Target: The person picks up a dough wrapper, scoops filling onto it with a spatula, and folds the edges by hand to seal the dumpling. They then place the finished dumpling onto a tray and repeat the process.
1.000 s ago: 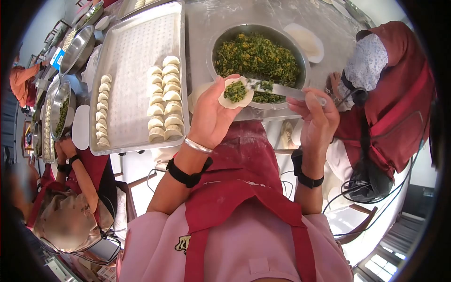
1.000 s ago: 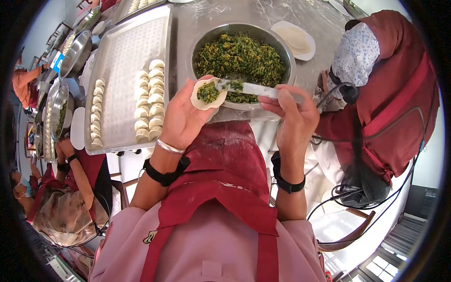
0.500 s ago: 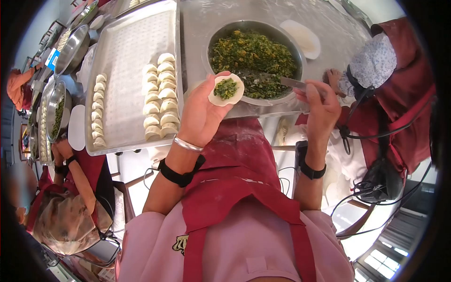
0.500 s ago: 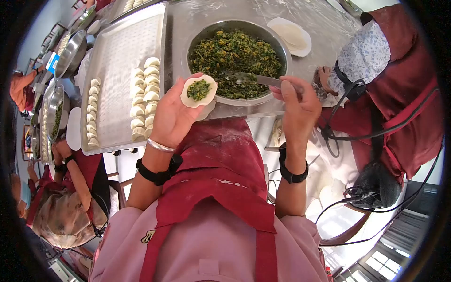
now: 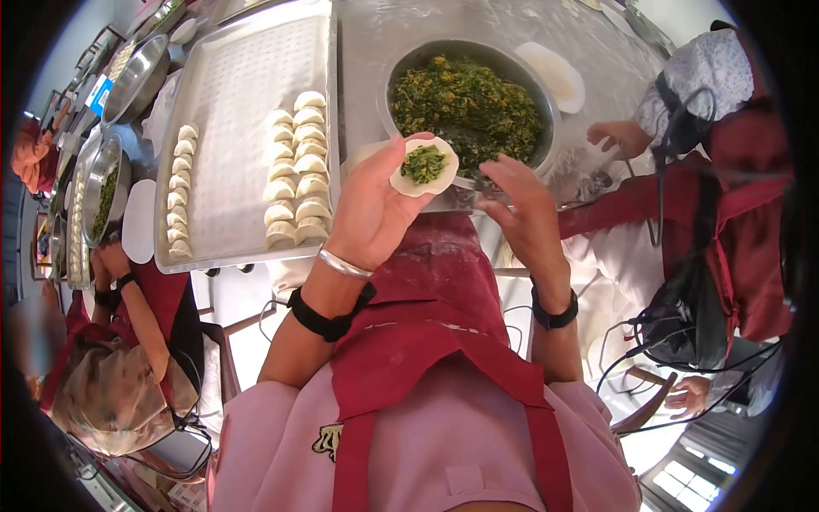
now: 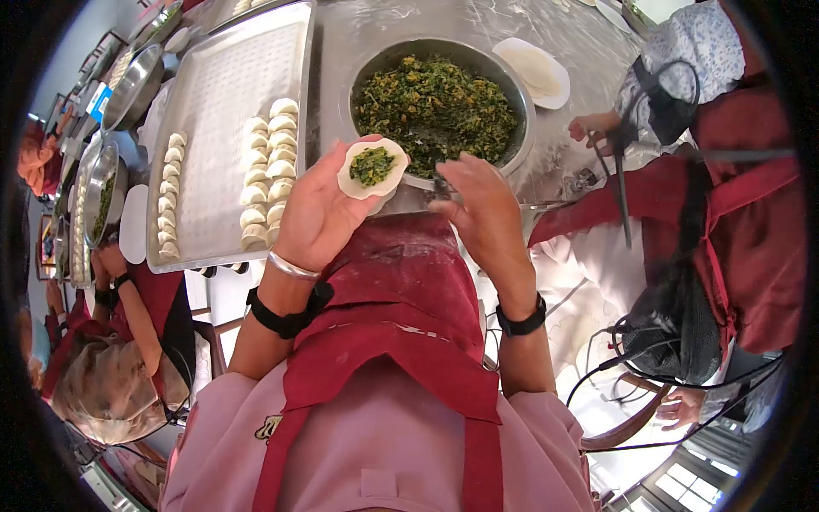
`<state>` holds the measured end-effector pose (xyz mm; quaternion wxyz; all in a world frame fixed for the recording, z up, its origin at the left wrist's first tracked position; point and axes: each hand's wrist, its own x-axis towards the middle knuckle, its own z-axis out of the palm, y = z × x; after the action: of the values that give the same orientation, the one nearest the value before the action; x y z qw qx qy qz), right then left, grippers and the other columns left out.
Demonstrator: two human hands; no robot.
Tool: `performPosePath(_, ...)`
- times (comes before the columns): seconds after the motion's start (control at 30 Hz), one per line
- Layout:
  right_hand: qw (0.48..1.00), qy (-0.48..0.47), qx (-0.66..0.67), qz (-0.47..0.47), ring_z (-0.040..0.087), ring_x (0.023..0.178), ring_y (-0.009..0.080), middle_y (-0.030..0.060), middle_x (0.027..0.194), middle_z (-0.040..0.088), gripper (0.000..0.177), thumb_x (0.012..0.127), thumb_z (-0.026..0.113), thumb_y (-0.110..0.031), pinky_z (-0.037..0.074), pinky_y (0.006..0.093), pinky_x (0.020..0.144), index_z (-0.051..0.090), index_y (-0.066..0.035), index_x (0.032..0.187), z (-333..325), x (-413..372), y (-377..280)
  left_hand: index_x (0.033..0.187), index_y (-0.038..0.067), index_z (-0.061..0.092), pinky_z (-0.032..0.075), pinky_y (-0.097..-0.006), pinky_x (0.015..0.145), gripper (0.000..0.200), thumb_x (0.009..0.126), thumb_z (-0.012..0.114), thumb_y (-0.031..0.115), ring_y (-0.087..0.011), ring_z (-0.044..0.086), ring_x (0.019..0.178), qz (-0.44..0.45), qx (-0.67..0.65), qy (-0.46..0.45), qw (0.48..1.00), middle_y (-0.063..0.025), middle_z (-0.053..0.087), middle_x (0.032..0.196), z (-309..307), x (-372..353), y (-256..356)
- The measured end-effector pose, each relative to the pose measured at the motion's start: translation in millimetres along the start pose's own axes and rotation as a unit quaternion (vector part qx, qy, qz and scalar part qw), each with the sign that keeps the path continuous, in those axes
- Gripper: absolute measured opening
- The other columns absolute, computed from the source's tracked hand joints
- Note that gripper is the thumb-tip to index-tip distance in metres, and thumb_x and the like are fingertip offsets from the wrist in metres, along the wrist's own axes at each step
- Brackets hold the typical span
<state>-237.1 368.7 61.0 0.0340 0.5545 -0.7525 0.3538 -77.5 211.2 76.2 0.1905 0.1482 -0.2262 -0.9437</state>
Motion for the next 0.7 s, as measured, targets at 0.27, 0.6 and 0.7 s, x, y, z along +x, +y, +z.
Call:
performPosePath(0.27,0.977,0.09,0.097,-0.166,0.057,0.123,0.0375,0.0122,0.123,0.067,0.036,0.064,0.081,-0.002,0.049,0.0442,0.1,0.071,-0.007,0.098,-0.1,15.2,-52.0,0.127,-0.003,0.053,0.044,-0.0408,0.104,0.038,0.107,0.04,0.026,-0.023,0.057,0.116,-0.022,-0.03,-0.036,0.999,-0.0119,0.058,0.123,19.0,-14.5,-3.3)
performPosePath(0.6,0.973,0.143,0.157,-0.085,0.061,0.117,0.0365,0.0156,0.113,0.07,0.017,0.077,0.073,0.002,0.051,0.042,0.095,0.068,-0.002,0.092,5.9,21.0,-60.7,0.138,-0.003,0.049,0.049,-0.0281,0.098,0.046,0.096,0.063,0.012,-0.0122,0.058,0.112,0.091,0.303,-0.056,0.947,-0.0085,0.059,0.127,23.2,-28.8,-12.7)
performPosePath(0.7,0.968,0.159,0.182,-0.065,0.062,0.117,0.0349,0.0148,0.112,0.071,0.018,0.077,0.072,0.004,0.051,0.0403,0.095,0.068,-0.003,0.093,7.9,24.0,-63.5,0.133,-0.005,0.054,0.049,-0.0249,0.094,0.042,0.096,0.063,0.013,-0.0107,0.059,0.108,0.132,0.376,-0.042,0.916,-0.0084,0.062,0.123,27.3,-29.4,-12.0)
